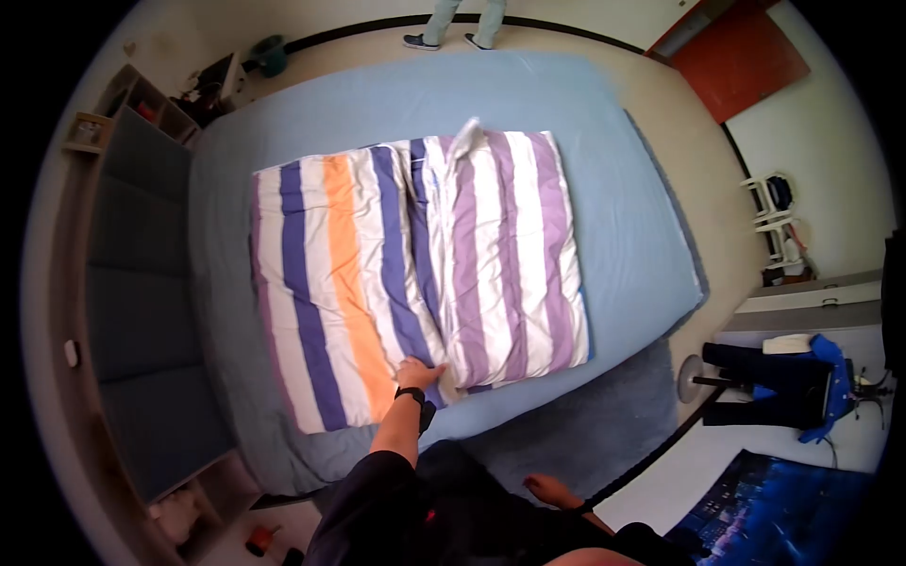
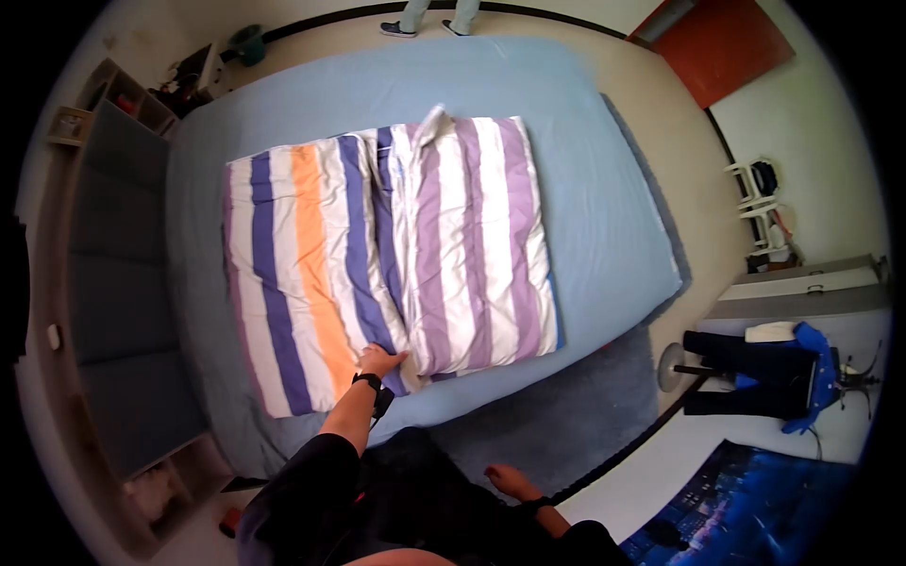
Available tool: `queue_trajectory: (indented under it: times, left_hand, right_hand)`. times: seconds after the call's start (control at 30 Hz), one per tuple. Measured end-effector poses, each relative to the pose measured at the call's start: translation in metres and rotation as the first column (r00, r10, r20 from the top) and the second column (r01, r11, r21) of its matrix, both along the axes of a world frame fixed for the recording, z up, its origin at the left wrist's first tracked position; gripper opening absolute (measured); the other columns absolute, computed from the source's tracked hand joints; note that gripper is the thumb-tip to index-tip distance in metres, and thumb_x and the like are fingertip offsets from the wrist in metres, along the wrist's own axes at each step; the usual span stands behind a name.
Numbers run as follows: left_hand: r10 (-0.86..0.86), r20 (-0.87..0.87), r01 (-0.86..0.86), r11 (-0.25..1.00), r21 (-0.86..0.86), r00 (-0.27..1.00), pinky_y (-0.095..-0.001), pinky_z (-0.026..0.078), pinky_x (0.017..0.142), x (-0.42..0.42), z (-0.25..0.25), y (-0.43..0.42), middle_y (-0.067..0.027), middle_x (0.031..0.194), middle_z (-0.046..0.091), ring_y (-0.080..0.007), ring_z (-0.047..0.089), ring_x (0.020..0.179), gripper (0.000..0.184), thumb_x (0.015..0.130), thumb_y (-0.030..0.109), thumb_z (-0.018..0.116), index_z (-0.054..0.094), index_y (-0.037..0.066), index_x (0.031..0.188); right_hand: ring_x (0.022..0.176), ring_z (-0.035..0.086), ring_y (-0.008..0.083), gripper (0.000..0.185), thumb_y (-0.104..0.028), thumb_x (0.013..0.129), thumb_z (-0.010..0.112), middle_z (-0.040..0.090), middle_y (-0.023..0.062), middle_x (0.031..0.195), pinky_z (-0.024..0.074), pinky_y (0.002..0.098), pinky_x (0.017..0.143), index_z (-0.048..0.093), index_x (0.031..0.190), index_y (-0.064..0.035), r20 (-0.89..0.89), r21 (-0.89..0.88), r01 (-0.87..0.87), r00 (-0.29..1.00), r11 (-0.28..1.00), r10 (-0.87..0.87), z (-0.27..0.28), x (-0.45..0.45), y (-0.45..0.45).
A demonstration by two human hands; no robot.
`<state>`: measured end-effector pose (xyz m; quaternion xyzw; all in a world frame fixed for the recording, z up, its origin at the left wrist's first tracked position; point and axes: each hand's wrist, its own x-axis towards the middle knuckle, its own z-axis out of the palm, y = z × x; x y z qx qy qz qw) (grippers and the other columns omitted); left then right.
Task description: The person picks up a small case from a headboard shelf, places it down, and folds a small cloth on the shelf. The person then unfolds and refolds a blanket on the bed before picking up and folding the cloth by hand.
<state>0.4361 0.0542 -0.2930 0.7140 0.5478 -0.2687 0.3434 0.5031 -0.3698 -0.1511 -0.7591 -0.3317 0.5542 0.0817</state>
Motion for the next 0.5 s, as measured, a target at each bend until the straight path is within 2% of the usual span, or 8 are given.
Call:
queue_trajectory:
  times: [0.07,0.13,0.17,0.2,0.27,0.4,0.43,0.5]
  left_hand:
    - [-0.043,-0.023,0.043,0.999,0.018,0.999,-0.0395,0.043,0.092,0.007,-0.008,-0.011,-0.0198,0.121,0.045,-0.0345,0.048,0.112,0.099,0.061,0.067,0.066,0.034,-0.003,0.123]
    - [0.048,-0.041,-0.046,0.998,0.043,0.998,-0.0403,0.040,0.095,0.004,0.024,-0.014,-0.0241,0.122,0.042,-0.0376,0.045,0.114,0.102,0.062,0.059,0.069,0.029,-0.011,0.125]
    - [0.101,-0.018,-0.100,0.993,0.061,0.995,-0.0426,0.042,0.093,0.001,0.021,-0.014,-0.0255,0.123,0.039,-0.0421,0.047,0.109,0.089,0.064,0.044,0.073,0.028,-0.006,0.123]
    - [0.101,-0.020,-0.100,0.993,0.061,0.995,-0.0426,0.042,0.093,-0.004,0.008,-0.017,-0.0255,0.123,0.039,-0.0421,0.047,0.109,0.089,0.064,0.044,0.073,0.028,-0.006,0.123]
    - [0.340,0.172,-0.359,0.929,0.095,0.925,-0.0437,0.047,0.087,-0.016,-0.025,-0.021,-0.0198,0.121,0.038,-0.0424,0.049,0.108,0.080,0.065,0.038,0.074,0.030,0.005,0.122]
    - [0.374,0.397,-0.391,0.919,-0.041,0.838,-0.0450,0.046,0.085,-0.053,0.003,0.015,-0.0273,0.103,0.057,-0.0426,0.057,0.096,0.064,0.066,0.027,0.070,0.039,0.002,0.116]
    - [0.376,0.469,-0.429,0.903,0.007,0.799,-0.0464,0.044,0.084,-0.067,0.011,0.025,-0.0293,0.096,0.060,-0.0439,0.056,0.096,0.057,0.066,0.023,0.066,0.042,0.000,0.112]
    - [0.491,0.537,-0.546,0.835,-0.064,0.686,-0.0424,0.045,0.084,-0.101,0.025,0.050,-0.0289,0.100,0.060,-0.0421,0.057,0.097,0.055,0.066,0.023,0.065,0.046,-0.002,0.112]
  right_hand:
    - [0.088,0.060,0.0303,0.019,-0.017,0.085,0.052,0.062,0.0153,0.094,0.0468,0.0369,0.076,0.060,0.098,-0.0058,0.057,0.044,0.200,0.978,0.979,-0.202,0.011,0.011,0.011]
    - [0.085,0.061,0.0281,0.018,-0.016,0.085,0.053,0.063,0.0136,0.091,0.0471,0.0356,0.074,0.060,0.097,-0.0055,0.163,0.037,0.233,0.958,0.972,-0.236,0.004,0.024,0.008]
    - [0.084,0.061,0.0277,0.017,-0.017,0.084,0.054,0.063,0.0128,0.089,0.0471,0.0355,0.073,0.060,0.096,-0.0056,0.216,0.018,0.279,0.937,0.960,-0.276,0.003,0.033,0.006]
    - [0.082,0.061,0.0272,0.017,-0.017,0.084,0.054,0.063,0.0119,0.086,0.0472,0.0354,0.072,0.060,0.095,-0.0057,0.267,-0.002,0.325,0.911,0.946,-0.313,0.005,0.038,0.003]
    - [0.082,0.061,0.0301,0.017,-0.018,0.083,0.054,0.063,0.0133,0.087,0.0476,0.0371,0.071,0.060,0.094,-0.0064,0.266,0.000,0.323,0.912,0.946,-0.311,0.006,0.043,-0.005]
    - [0.082,0.061,0.0331,0.017,-0.017,0.080,0.056,0.064,0.0146,0.088,0.0489,0.0384,0.070,0.061,0.091,-0.0063,0.247,-0.044,0.210,0.950,0.977,-0.193,-0.002,0.051,-0.012]
    - [0.082,0.061,0.0331,0.017,-0.017,0.080,0.056,0.064,0.0146,0.088,0.0489,0.0384,0.070,0.061,0.091,-0.0063,0.239,-0.022,0.204,0.952,0.979,-0.193,-0.006,0.053,-0.002]
    - [0.089,0.060,0.0356,0.025,-0.025,0.082,0.054,0.064,0.0173,0.094,0.0485,0.0410,0.077,0.061,0.095,-0.0049,0.232,-0.320,0.075,0.973,0.944,0.002,0.001,0.052,0.033]
